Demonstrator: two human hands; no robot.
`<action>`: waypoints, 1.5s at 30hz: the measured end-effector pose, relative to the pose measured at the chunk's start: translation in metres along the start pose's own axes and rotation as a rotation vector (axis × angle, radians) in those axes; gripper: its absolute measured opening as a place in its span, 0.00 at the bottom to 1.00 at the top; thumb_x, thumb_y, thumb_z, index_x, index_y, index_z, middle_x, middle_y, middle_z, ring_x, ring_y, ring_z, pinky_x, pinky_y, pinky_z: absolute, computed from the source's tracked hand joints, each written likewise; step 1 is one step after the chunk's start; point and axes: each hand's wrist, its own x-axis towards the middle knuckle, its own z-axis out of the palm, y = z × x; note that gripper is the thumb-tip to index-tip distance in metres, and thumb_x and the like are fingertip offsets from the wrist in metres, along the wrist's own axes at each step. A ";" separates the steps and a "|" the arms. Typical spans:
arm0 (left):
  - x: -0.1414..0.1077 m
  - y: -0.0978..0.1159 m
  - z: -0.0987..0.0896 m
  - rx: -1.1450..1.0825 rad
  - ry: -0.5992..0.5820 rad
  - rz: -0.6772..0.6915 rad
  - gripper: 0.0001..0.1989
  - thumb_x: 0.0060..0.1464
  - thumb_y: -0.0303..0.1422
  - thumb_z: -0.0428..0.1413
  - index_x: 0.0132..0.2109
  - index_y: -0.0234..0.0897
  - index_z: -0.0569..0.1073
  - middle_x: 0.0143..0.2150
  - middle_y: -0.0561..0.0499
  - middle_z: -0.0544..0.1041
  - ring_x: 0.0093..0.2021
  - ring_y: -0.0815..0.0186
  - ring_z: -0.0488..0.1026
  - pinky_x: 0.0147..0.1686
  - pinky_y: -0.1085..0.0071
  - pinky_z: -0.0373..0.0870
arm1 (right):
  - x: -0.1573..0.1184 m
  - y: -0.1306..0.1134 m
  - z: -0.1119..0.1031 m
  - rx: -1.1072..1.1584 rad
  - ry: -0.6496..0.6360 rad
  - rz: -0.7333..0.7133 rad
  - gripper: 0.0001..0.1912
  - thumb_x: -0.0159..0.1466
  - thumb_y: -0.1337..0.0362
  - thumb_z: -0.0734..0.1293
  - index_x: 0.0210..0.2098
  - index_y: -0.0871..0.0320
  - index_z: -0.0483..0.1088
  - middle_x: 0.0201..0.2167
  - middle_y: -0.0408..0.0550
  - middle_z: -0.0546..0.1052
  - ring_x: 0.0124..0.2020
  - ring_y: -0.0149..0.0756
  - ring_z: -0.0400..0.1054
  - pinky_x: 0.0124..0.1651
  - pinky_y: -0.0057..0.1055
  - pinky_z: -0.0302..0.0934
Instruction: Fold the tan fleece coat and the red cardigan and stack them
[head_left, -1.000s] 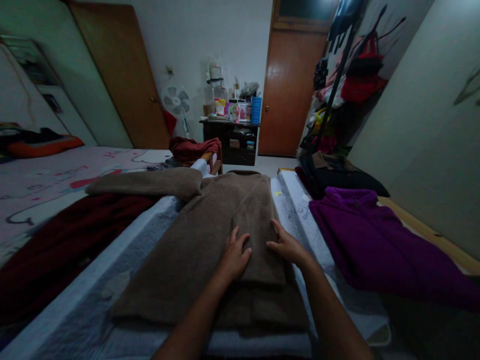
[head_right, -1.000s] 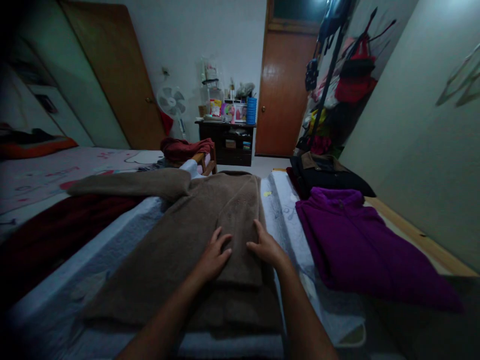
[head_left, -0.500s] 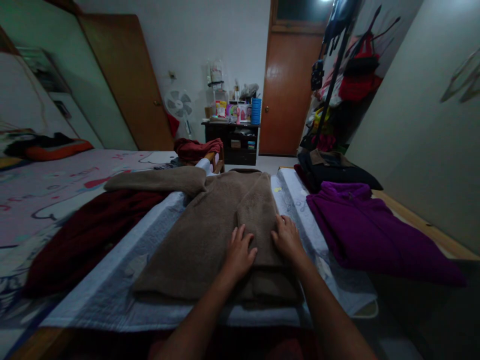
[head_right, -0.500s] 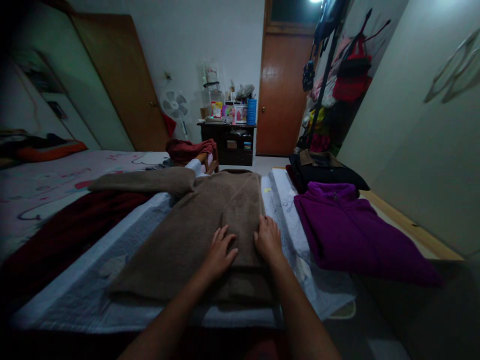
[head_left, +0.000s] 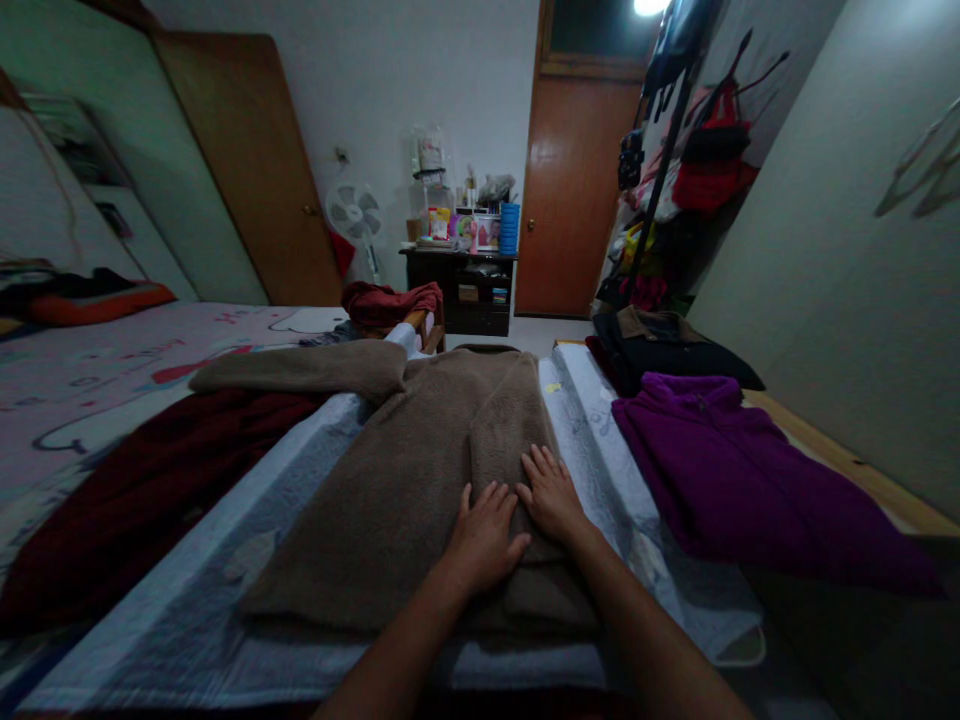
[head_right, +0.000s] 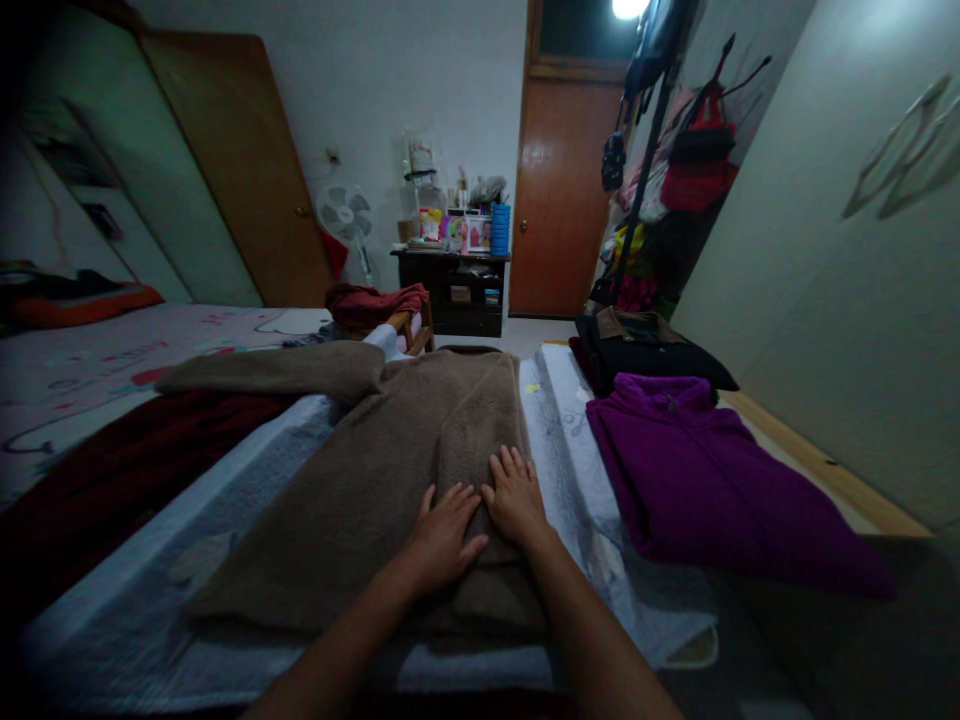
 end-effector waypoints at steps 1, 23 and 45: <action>0.002 0.000 -0.004 -0.001 -0.006 0.014 0.28 0.57 0.47 0.50 0.62 0.40 0.63 0.64 0.44 0.66 0.65 0.53 0.56 0.65 0.43 0.40 | 0.003 0.001 -0.001 0.001 -0.011 0.000 0.31 0.67 0.54 0.56 0.66 0.60 0.54 0.70 0.53 0.48 0.70 0.47 0.38 0.67 0.48 0.37; 0.050 -0.012 0.005 0.090 0.089 -0.065 0.24 0.60 0.29 0.43 0.63 0.35 0.62 0.66 0.44 0.61 0.68 0.58 0.52 0.65 0.56 0.48 | 0.035 0.006 -0.004 -0.032 0.060 -0.011 0.25 0.67 0.61 0.56 0.62 0.62 0.59 0.66 0.55 0.57 0.68 0.45 0.44 0.67 0.49 0.37; 0.048 -0.020 0.028 0.136 0.147 -0.053 0.27 0.60 0.34 0.44 0.65 0.32 0.60 0.68 0.43 0.57 0.69 0.58 0.50 0.66 0.57 0.44 | -0.028 -0.002 -0.019 0.020 -0.091 -0.099 0.28 0.66 0.65 0.55 0.64 0.64 0.57 0.68 0.55 0.55 0.68 0.45 0.46 0.68 0.43 0.40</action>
